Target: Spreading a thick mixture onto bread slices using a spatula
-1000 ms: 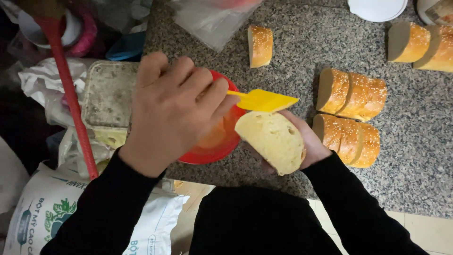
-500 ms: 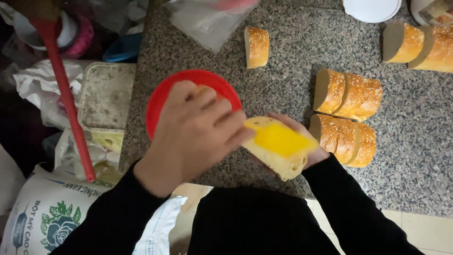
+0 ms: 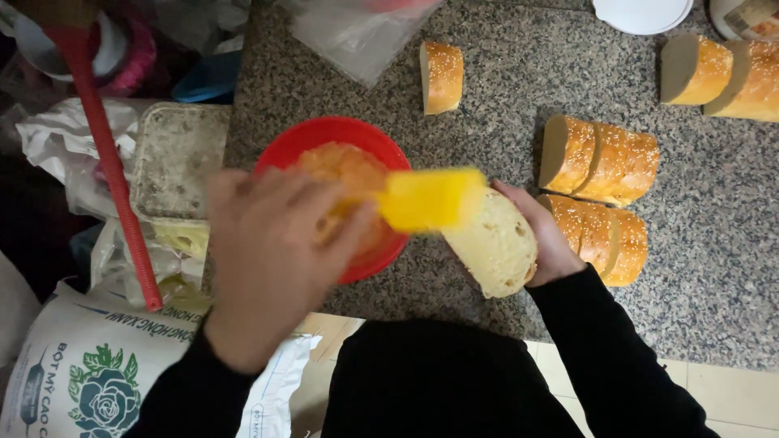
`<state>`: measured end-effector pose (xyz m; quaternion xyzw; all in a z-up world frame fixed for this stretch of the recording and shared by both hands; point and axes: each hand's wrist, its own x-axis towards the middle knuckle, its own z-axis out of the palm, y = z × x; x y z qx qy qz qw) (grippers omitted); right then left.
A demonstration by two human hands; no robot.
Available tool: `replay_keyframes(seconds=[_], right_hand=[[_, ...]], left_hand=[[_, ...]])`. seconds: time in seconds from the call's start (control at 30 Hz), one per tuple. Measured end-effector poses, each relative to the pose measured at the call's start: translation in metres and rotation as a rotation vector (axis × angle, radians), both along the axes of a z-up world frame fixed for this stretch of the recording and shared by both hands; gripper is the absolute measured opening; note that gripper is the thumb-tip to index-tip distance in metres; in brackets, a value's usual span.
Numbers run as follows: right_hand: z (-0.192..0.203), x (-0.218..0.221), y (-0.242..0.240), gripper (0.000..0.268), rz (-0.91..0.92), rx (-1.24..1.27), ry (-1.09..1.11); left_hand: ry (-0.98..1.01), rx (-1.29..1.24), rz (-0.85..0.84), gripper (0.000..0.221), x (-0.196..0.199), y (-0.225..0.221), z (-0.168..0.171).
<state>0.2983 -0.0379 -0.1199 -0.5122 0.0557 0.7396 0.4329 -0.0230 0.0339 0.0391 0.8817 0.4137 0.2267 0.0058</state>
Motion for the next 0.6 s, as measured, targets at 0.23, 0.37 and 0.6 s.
replay_keyframes(seconds=[0.23, 0.37, 0.6], right_hand=[[0.024, -0.002, 0.009, 0.07, 0.017, -0.016, -0.005], [-0.019, -0.011, 0.015, 0.073, -0.108, 0.235, -0.204], [-0.066, -0.04, 0.002, 0.113, -0.057, 0.736, -0.941]], left_hand=[[0.124, -0.413, 0.113, 0.044, -0.023, 0.001, -0.011], [0.087, -0.195, 0.142, 0.033, -0.033, 0.002, -0.018], [0.062, -0.22, 0.202, 0.028, -0.038, 0.001, -0.03]])
